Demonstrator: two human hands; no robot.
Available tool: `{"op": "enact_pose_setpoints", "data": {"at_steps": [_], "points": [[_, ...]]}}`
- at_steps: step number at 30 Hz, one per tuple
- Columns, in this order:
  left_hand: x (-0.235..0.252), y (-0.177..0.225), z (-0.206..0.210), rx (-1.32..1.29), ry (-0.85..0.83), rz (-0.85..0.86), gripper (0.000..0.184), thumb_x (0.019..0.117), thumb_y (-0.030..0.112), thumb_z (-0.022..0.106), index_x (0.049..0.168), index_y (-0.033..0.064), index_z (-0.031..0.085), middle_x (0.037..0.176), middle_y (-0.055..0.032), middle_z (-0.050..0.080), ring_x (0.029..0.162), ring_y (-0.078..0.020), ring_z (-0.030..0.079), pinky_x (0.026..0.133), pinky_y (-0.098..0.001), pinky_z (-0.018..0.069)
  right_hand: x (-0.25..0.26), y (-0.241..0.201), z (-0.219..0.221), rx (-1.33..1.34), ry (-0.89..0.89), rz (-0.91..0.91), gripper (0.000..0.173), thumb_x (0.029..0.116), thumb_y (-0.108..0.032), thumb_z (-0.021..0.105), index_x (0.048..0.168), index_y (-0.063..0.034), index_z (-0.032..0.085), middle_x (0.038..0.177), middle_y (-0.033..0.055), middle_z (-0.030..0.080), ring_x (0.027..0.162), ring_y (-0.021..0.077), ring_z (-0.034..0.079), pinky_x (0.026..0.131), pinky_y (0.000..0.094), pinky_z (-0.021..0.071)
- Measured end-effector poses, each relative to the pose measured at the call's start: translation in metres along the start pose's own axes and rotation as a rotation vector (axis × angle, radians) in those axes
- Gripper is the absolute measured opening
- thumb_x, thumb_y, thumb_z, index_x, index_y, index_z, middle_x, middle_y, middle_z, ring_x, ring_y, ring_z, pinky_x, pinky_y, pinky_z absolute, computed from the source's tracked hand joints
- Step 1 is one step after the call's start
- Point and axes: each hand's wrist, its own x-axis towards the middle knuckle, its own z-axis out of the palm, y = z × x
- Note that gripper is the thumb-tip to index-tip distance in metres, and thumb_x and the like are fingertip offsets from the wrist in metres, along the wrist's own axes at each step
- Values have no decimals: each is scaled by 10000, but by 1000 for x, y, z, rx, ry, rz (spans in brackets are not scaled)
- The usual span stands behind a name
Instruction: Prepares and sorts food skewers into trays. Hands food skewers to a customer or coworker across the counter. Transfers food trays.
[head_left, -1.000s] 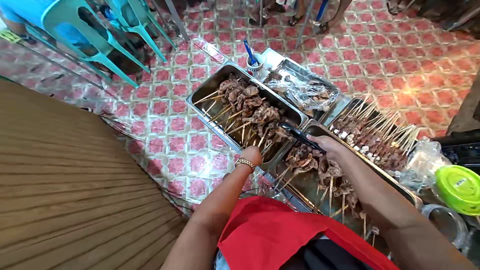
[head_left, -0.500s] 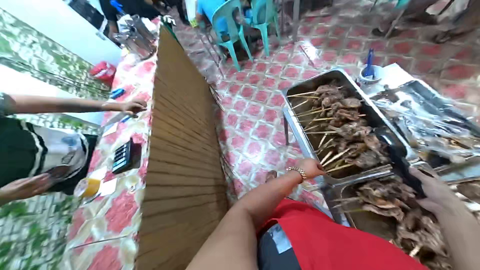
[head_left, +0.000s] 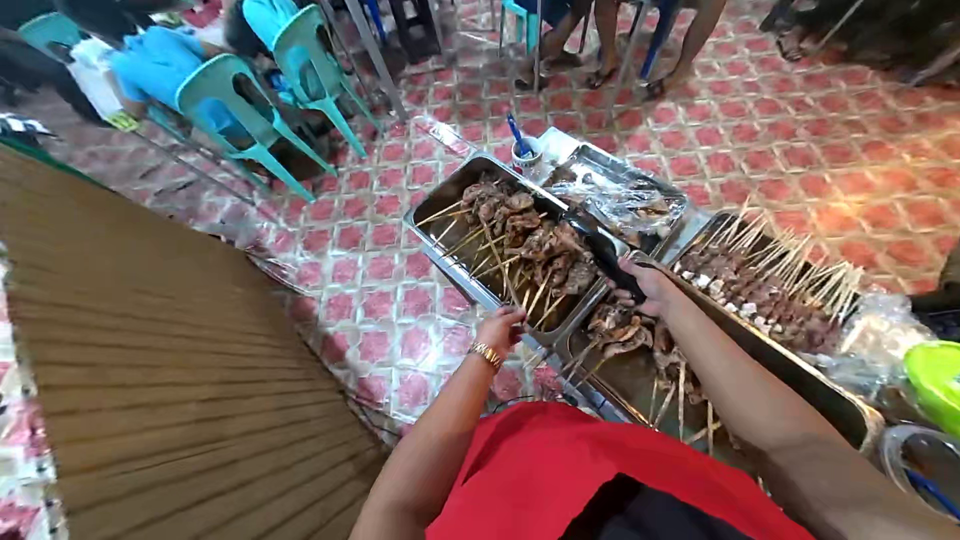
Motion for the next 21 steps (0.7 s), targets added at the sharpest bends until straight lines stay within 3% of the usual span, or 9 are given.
{"op": "enact_pose_setpoints", "data": {"at_steps": [3,6,9,11,13,16,18,21], "points": [[31,5,33,-108,-5,-9,288,1028,124,594,1277,-10,542,982,-126,645,719,-158,620,679,-298,551,-4,4,5,57,14,-10,504,1111,-471,306,1224,-81,605,775,-9,584,472,34,430,418,168,373],[60,7,59,-80,-20,8,342,1043,199,594,1312,-6,542,1051,-154,648,747,-176,637,703,-314,564,-8,7,10,120,27,-20,486,1113,-458,314,1224,-80,597,789,2,591,478,35,441,426,165,380],[73,14,62,431,-128,23,514,1099,418,443,1287,-35,597,1107,-176,690,871,-216,677,819,-368,559,-13,12,10,152,47,-29,471,1117,-445,306,1220,-80,586,783,6,603,470,33,442,425,166,382],[70,27,50,936,-253,128,511,1102,415,422,1225,-20,659,1121,-189,699,964,-268,686,914,-459,538,-18,15,4,148,64,-33,475,1123,-424,289,1216,-66,588,777,2,592,475,36,435,426,169,375],[62,43,24,1230,-248,325,415,1077,368,505,1256,42,690,1183,-179,713,1102,-326,682,1005,-564,502,-29,18,-2,125,98,-29,477,1126,-415,285,1215,-63,595,781,-1,596,483,34,436,429,169,373],[76,73,-35,1421,-46,592,343,1032,261,592,1310,78,671,1319,-191,649,1235,-380,616,1055,-612,466,-43,24,-16,89,131,-19,468,1131,-394,266,1244,-73,587,793,-8,603,483,27,444,431,162,377],[89,106,-60,1501,77,630,363,1014,217,605,1344,73,649,1375,-228,604,1255,-432,588,1042,-644,455,-50,28,-22,83,172,-15,446,1130,-391,288,1215,-78,594,806,-8,611,493,26,453,438,162,383],[104,147,-65,1653,145,623,399,1001,177,612,1381,55,621,1441,-257,544,1287,-496,537,1046,-687,418,-53,33,-25,88,206,-12,447,1130,-387,288,1173,-78,607,796,-15,606,494,24,456,440,156,385]]}}
